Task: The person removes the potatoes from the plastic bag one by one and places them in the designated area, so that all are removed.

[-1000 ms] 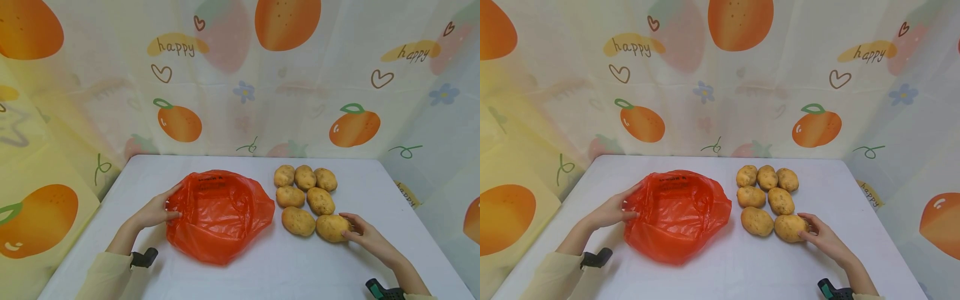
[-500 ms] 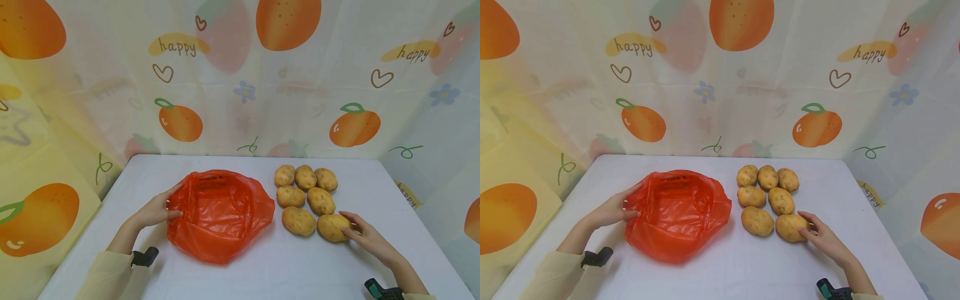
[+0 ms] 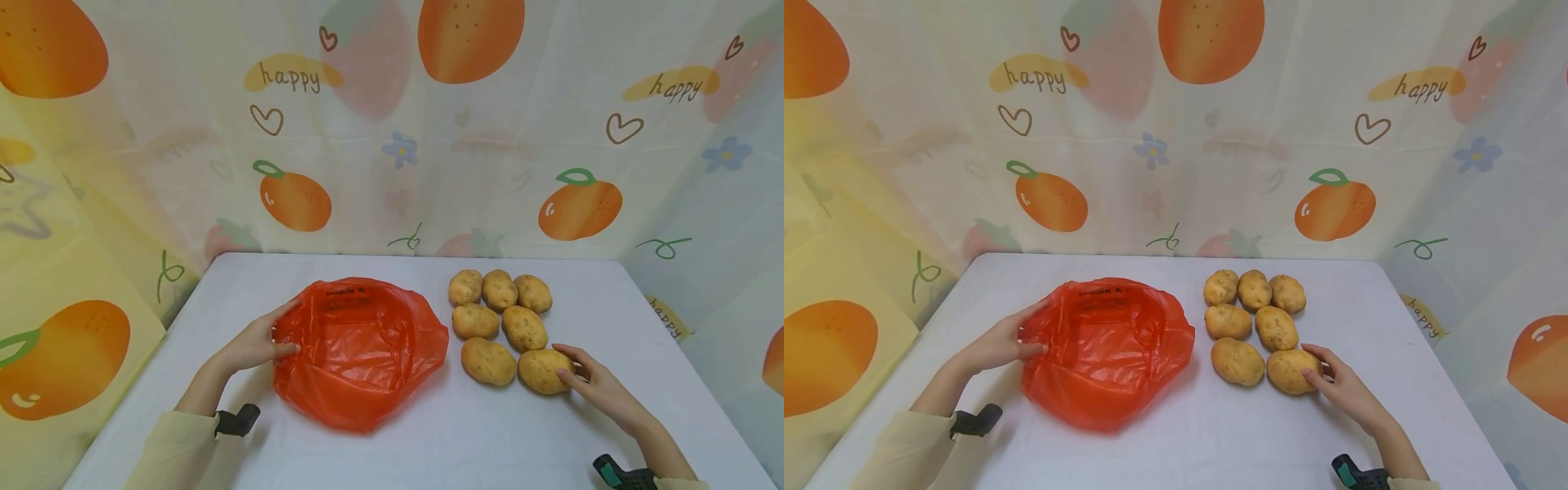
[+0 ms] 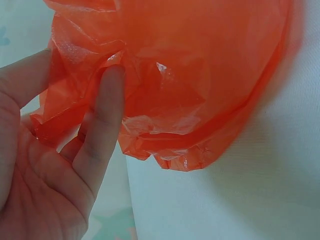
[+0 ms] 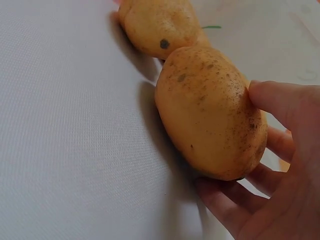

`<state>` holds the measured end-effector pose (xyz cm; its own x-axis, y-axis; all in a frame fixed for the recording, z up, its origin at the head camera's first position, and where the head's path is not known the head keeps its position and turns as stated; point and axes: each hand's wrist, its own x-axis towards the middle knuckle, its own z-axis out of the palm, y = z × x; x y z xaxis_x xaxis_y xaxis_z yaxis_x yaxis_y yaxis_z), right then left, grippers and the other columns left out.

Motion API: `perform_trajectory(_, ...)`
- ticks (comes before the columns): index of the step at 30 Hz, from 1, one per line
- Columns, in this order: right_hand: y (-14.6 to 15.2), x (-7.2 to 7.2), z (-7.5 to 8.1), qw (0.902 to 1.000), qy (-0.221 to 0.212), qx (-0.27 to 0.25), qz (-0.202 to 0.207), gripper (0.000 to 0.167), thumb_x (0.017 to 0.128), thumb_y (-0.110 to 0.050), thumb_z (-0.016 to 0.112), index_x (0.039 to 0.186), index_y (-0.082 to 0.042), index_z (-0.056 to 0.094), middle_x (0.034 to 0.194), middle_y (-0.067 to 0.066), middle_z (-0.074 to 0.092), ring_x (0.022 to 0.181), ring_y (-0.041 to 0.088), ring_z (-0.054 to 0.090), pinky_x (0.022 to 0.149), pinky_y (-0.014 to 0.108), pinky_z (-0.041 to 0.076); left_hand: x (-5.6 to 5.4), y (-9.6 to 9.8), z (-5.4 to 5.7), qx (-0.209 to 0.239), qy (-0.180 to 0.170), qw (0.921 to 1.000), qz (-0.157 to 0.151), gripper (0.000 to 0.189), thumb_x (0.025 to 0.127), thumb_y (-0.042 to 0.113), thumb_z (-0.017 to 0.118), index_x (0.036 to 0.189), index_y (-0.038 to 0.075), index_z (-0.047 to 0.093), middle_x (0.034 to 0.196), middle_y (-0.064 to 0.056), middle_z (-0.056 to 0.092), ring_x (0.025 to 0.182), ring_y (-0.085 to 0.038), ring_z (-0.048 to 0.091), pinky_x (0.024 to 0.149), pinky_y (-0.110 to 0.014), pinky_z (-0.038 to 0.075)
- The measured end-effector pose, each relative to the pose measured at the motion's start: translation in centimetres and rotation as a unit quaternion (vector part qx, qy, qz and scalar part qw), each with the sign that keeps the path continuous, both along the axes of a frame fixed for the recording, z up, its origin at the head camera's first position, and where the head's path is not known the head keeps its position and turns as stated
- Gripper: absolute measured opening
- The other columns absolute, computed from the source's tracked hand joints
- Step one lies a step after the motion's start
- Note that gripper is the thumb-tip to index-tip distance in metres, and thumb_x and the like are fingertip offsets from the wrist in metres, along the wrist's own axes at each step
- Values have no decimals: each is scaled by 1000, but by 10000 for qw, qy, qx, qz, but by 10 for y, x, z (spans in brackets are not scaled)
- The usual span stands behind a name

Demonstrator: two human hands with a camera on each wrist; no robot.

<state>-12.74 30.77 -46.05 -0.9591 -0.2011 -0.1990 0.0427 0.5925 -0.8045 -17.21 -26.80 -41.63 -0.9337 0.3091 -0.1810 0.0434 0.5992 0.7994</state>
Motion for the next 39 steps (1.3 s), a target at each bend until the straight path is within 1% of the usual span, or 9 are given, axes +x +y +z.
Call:
perform_trajectory(6, -1, 0, 1, 10000, 31, 39, 33, 59, 95, -36, 47, 142, -5, 27, 142, 26, 29, 120, 45, 38, 90, 55, 41, 0, -1, 0, 29, 292, 9996, -26, 82, 80, 17, 71, 146, 22, 25, 139, -17, 38, 108, -35, 47, 69, -32, 55)
perform_trajectory(14, -2, 0, 3, 9999, 46, 105, -25, 59, 96, -38, 44, 142, -5, 28, 143, 24, 29, 122, 46, 36, 90, 58, 40, 3, -5, 4, 104, 508, 9987, 12, 74, 82, 19, 69, 144, 24, 31, 122, -14, 49, 93, -30, 49, 58, -34, 53)
perform_trajectory(18, -3, -1, 5, 9997, 130, 192, -80, 58, 97, -41, 40, 141, -5, 29, 141, 24, 32, 123, 46, 35, 90, 59, 40, 3, -7, 4, 137, 561, 9983, -53, 71, 84, 17, 67, 144, 22, 30, 119, -16, 50, 89, -29, 50, 57, -38, 54)
perform_trajectory(21, -3, -2, 7, 9987, 388, 314, -99, 56, 97, -41, 40, 140, -4, 32, 140, 24, 36, 123, 46, 36, 91, 60, 40, 3, -9, 5, 149, 591, 9981, -74, 69, 84, 21, 67, 144, 23, 32, 119, -15, 51, 89, -30, 51, 58, -38, 54)
perform_trajectory(23, -5, -2, 8, 9965, 709, 443, -86, 53, 97, -37, 41, 137, -3, 35, 137, 24, 39, 121, 45, 39, 91, 58, 41, 2, -11, 5, 79, 686, 9975, -113, 68, 84, 23, 67, 143, 24, 33, 121, -13, 51, 91, -30, 52, 61, -35, 54)
perform_trajectory(25, -7, -2, 10, 9920, 1086, 632, -97, 48, 98, -33, 43, 135, -3, 39, 134, 22, 43, 119, 42, 42, 89, 54, 43, 2, -12, 6, 23, 775, 9969, -108, 67, 83, 27, 68, 142, 26, 35, 124, -10, 51, 94, -30, 52, 64, -33, 54)
perform_trajectory(30, -13, -4, 16, 9776, 1877, 948, -80, 39, 97, -22, 47, 130, -1, 45, 127, 20, 49, 113, 37, 47, 85, 51, 47, 2, -13, 12, -289, 1141, 9928, -208, 70, 84, 30, 67, 144, 24, 32, 132, -11, 49, 99, -30, 53, 67, -30, 52)
perform_trajectory(36, -16, -9, 27, 9670, 2280, 1135, 55, 37, 94, -18, 52, 127, 0, 48, 123, 21, 52, 112, 38, 48, 85, 57, 44, 4, -19, 19, -897, 1258, 9879, -146, 84, 83, 40, 66, 148, 26, 14, 139, -15, 42, 97, -25, 54, 67, -28, 51)
perform_trajectory(39, -16, -10, 33, 9634, 2372, 1247, 109, 38, 93, -18, 54, 127, 0, 48, 121, 22, 53, 111, 39, 48, 85, 59, 44, 4, -21, 21, -1169, 1342, 9839, -166, 86, 82, 43, 65, 149, 24, 13, 142, -16, 39, 94, -23, 56, 67, -28, 51)
